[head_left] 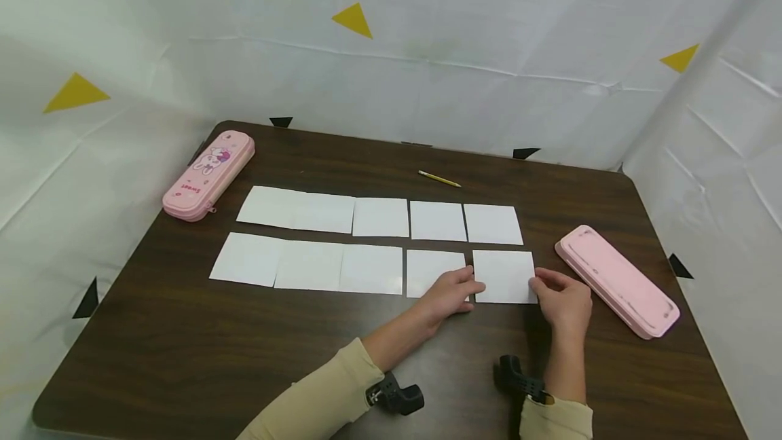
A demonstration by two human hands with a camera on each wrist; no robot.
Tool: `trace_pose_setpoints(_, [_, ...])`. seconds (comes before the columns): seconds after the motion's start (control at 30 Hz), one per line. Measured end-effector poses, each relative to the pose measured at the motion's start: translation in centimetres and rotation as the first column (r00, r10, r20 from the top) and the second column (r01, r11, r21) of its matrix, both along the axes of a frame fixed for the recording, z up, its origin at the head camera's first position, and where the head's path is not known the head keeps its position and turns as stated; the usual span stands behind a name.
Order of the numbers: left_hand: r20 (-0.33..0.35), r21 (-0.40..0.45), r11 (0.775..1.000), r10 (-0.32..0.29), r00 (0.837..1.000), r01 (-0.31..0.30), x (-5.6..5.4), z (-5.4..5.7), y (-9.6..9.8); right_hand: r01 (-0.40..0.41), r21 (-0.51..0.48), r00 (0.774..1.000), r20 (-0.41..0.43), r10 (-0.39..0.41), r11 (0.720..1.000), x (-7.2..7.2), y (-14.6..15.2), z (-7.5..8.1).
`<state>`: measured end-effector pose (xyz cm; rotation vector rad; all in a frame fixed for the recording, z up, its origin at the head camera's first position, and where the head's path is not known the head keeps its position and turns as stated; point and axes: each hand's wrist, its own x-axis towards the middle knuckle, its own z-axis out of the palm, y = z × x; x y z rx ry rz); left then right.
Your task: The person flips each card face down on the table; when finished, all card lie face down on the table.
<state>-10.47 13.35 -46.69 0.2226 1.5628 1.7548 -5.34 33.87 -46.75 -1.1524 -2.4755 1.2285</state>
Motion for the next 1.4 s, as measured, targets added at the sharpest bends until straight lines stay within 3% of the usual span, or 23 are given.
trace_pose_setpoints(0.37, [-0.006, 0.020, 1.000, -0.011, 1.000, 0.011, 0.1, 0.6, -0.4, 0.003, 0.024, 0.999, 0.042, -0.004, 1.000, 0.0, -0.1, -0.3])
trace_pose_setpoints(1.27, [-0.039, 0.039, 0.999, -0.005, 0.999, 0.006, 0.0, 0.3, -1.2, -0.022, 0.027, 0.999, 0.051, 0.021, 0.999, 0.0, -0.2, -0.1])
trace_pose_setpoints(1.4, [-0.097, 0.065, 0.998, -0.012, 0.995, 0.018, -0.1, 0.6, -2.4, -0.026, 0.027, 0.999, 0.039, 0.025, 0.999, 0.1, -0.2, 0.2])
